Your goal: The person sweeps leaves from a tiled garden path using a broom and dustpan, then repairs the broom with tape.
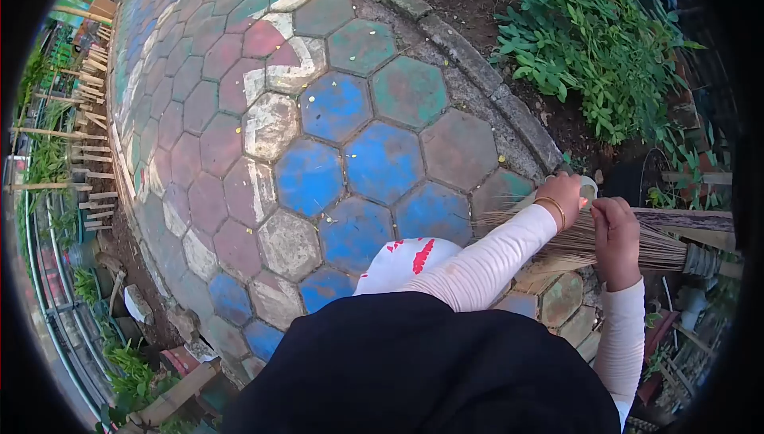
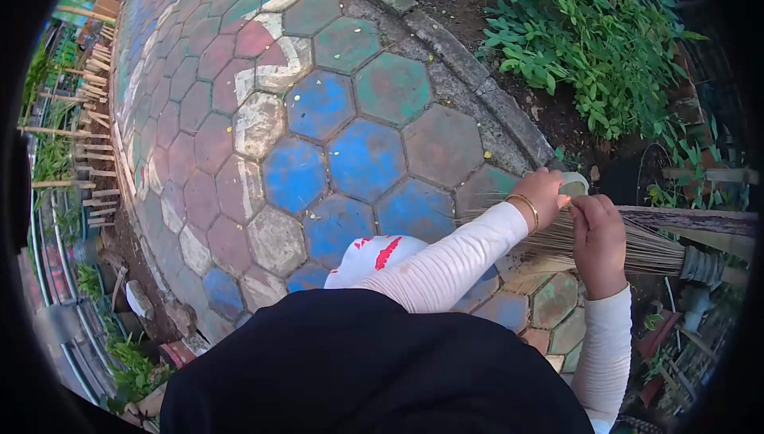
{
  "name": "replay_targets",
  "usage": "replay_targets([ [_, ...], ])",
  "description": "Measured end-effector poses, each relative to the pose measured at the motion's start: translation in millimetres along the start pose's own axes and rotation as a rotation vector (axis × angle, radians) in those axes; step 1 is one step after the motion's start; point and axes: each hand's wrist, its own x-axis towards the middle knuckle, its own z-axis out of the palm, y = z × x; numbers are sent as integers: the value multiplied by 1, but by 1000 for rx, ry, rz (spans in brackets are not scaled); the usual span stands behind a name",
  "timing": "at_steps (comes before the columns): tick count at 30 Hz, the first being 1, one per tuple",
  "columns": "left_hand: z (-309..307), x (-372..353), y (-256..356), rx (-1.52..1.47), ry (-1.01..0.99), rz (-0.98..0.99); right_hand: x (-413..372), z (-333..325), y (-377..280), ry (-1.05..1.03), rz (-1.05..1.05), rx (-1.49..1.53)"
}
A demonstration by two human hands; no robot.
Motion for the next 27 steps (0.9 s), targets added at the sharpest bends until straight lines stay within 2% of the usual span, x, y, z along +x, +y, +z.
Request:
replay_targets([
  [5,-28,4,-14,-31,-90,-46,37,4,-32,99,-112,-85],
  [7,-59,0,-26,-44,11,-27,55,10,-36,88,-122,-106],
  [9,-96,5,-53,3,87,-104,72,26,-35,76,-130,-77],
  [12,-150,7,-124,71,247,-231,106,65,-33,46,-73,18],
  [14,-173,-4,-171,269,431,-352,127,106,-21,37,-82,78],
  [16,-174,-20,-222,432,524,-342,141,152,-19,19,33,120],
  [17,-173,-29,-233,428,527,-343,145,176,-17,23,69,167],
  [19,-168,-42,-248,627,532,-321,151,217,-18,-32,196,238],
  [22,-155,-44,-271,650,489,-342,148,270,-16,-94,360,269],
  [24,-147,-40,-285,651,492,-337,144,299,-13,-86,289,262],
  [27,-132,-37,-306,677,429,-296,151,336,-13,-115,297,263],
])
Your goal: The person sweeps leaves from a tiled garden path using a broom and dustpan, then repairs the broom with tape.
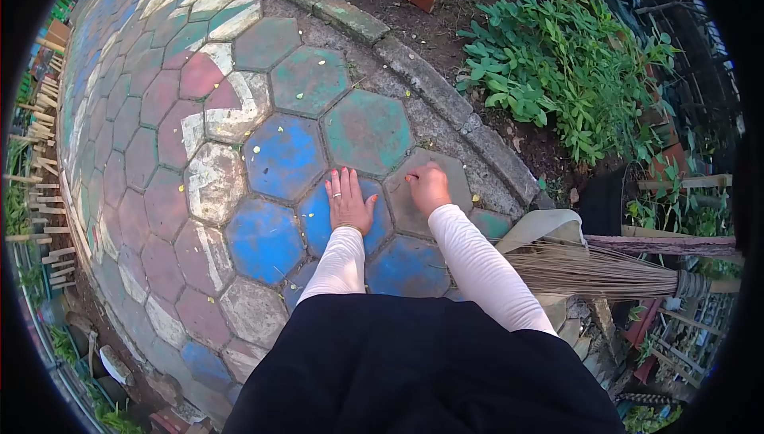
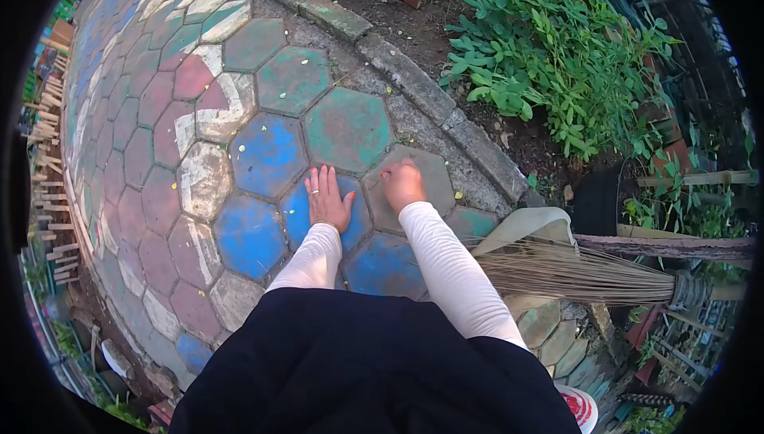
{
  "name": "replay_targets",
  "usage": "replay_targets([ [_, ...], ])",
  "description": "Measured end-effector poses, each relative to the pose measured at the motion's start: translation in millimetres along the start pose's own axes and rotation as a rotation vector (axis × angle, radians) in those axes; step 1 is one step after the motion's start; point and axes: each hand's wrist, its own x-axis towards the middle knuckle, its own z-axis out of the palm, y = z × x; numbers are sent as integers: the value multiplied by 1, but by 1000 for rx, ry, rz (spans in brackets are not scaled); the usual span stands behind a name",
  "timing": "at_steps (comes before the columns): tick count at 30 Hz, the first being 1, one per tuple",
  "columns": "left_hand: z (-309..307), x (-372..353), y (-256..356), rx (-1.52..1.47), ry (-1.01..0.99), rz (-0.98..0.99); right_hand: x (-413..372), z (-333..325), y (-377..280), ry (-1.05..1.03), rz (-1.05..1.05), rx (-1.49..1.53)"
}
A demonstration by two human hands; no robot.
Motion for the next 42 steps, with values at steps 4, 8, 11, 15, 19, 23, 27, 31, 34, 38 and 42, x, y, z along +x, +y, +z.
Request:
replay_targets([
  [4,-4,5,7,22,18,62,10,25,-3,115,-76,-17],
  [8,-4,9,7,45,7,60,12,38,-9,195,-109,-110],
  [11,-2,9,7,17,24,54,13,43,-13,233,-78,-117],
  [15,-1,9,7,16,20,47,22,46,-10,172,-21,-132],
  [19,2,9,5,9,19,37,28,49,-5,161,-119,-204],
  [23,0,9,5,5,17,39,25,42,-7,109,-230,-399],
  [27,-1,9,5,0,7,30,43,15,26,182,-10,-40],
  [31,0,10,5,35,4,35,62,-4,43,238,82,42],
  [34,-1,10,6,33,1,34,66,1,38,244,47,-50],
  [38,-1,11,7,29,7,39,73,7,42,192,94,-119],
  [42,-3,12,9,18,1,34,77,8,39,176,-25,-326],
])
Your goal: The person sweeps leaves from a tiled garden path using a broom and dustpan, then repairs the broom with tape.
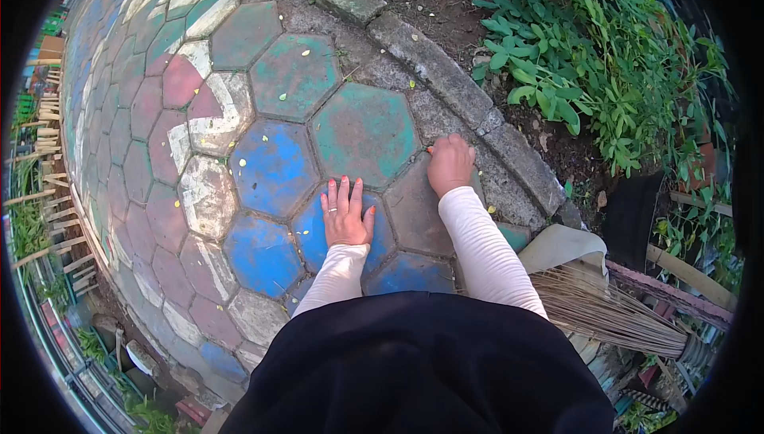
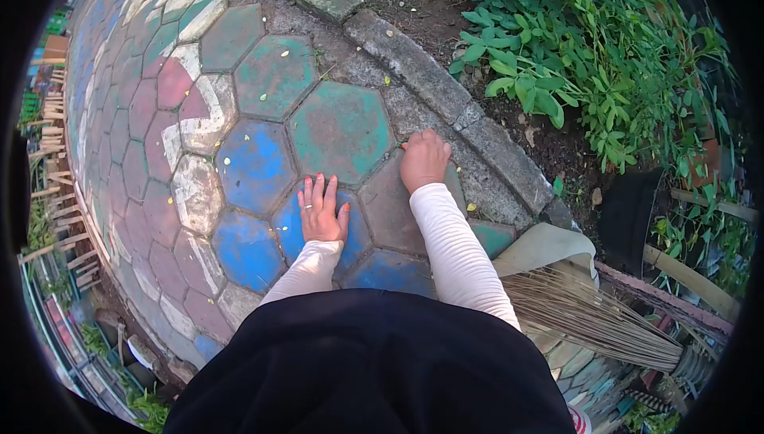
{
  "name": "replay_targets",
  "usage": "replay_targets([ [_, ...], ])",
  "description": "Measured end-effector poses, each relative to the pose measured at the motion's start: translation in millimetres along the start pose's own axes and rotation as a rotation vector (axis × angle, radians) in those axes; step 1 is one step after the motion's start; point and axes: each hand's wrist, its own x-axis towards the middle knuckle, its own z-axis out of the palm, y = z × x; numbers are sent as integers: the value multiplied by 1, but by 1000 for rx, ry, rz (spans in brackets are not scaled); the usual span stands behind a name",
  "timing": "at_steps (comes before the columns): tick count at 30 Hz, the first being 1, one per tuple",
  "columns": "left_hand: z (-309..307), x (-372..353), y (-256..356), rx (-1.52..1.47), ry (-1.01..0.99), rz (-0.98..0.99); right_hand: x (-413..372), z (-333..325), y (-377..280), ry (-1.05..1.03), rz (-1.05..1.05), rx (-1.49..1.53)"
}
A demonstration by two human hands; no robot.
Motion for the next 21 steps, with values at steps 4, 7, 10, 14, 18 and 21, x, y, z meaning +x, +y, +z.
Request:
replay_targets([
  [4,-1,1,0,-13,-2,-3,4,-7,-1,-81,-73,-61],
  [7,-3,2,0,-19,-7,-7,6,-9,-1,-111,-113,-96],
  [10,-2,3,-2,4,-32,2,8,-14,-2,-118,-207,-178],
  [14,-6,5,1,-29,-17,-8,15,-13,-4,-151,-292,-241],
  [18,-5,5,-1,-30,-24,-8,16,-12,-9,-136,-291,-225],
  [21,-5,5,-2,-38,-18,-2,25,-16,-25,-92,-342,-78],
])
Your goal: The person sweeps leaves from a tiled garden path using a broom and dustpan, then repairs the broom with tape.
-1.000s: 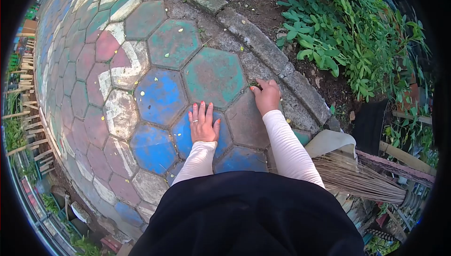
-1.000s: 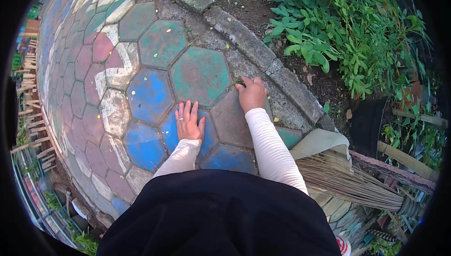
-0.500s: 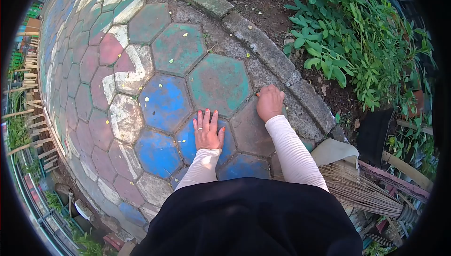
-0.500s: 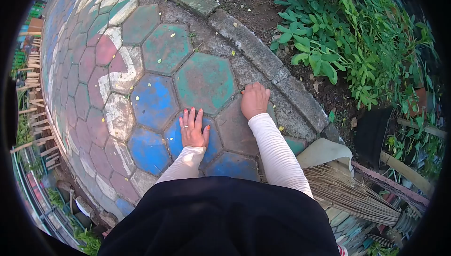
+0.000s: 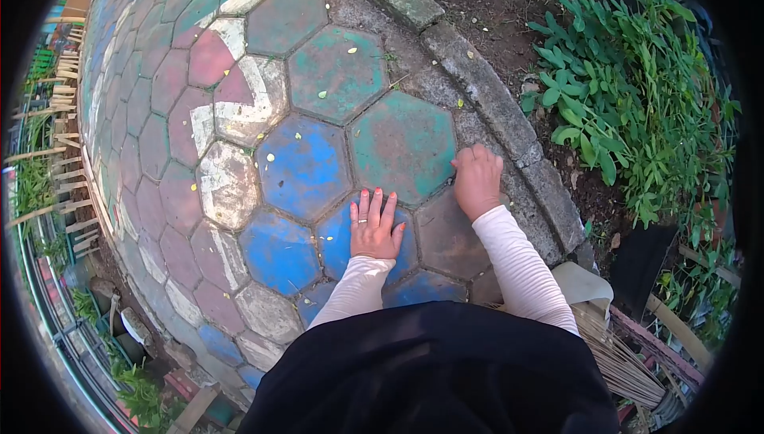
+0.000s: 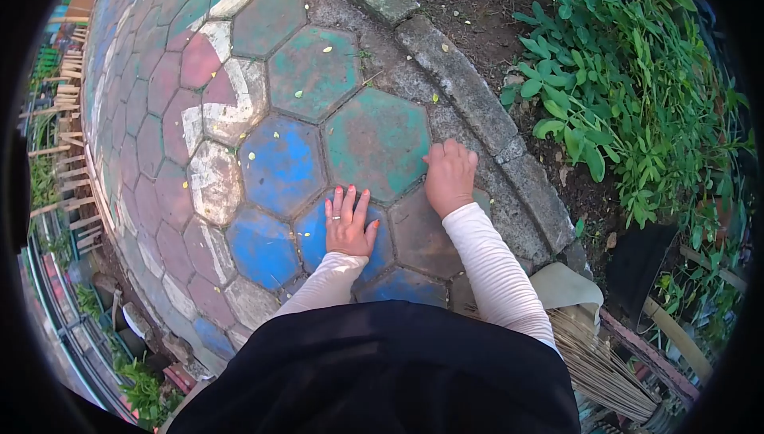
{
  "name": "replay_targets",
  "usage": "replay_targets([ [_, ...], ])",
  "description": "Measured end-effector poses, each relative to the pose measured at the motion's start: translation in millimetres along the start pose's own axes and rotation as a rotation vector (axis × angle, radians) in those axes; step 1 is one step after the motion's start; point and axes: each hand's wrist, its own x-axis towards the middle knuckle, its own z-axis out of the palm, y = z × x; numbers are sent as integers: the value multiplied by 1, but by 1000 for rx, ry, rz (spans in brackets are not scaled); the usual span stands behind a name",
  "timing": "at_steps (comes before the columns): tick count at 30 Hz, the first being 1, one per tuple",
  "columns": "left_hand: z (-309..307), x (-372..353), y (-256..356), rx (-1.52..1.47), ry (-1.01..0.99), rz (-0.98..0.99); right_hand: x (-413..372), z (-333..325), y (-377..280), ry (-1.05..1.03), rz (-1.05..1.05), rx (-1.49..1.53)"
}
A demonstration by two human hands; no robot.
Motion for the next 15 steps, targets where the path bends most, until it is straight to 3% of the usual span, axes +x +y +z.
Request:
replay_targets([
  [2,1,-1,0,16,-11,-8,28,-8,-27,124,-52,242],
  [6,2,-1,-2,23,-2,9,98,29,-51,174,3,565],
  [10,3,0,-3,2,-2,8,136,44,-64,138,63,483],
  [12,2,-1,-3,-13,-7,-1,145,49,-64,65,206,518],
  [15,2,0,-4,-26,-6,-3,140,44,-62,30,109,426],
])
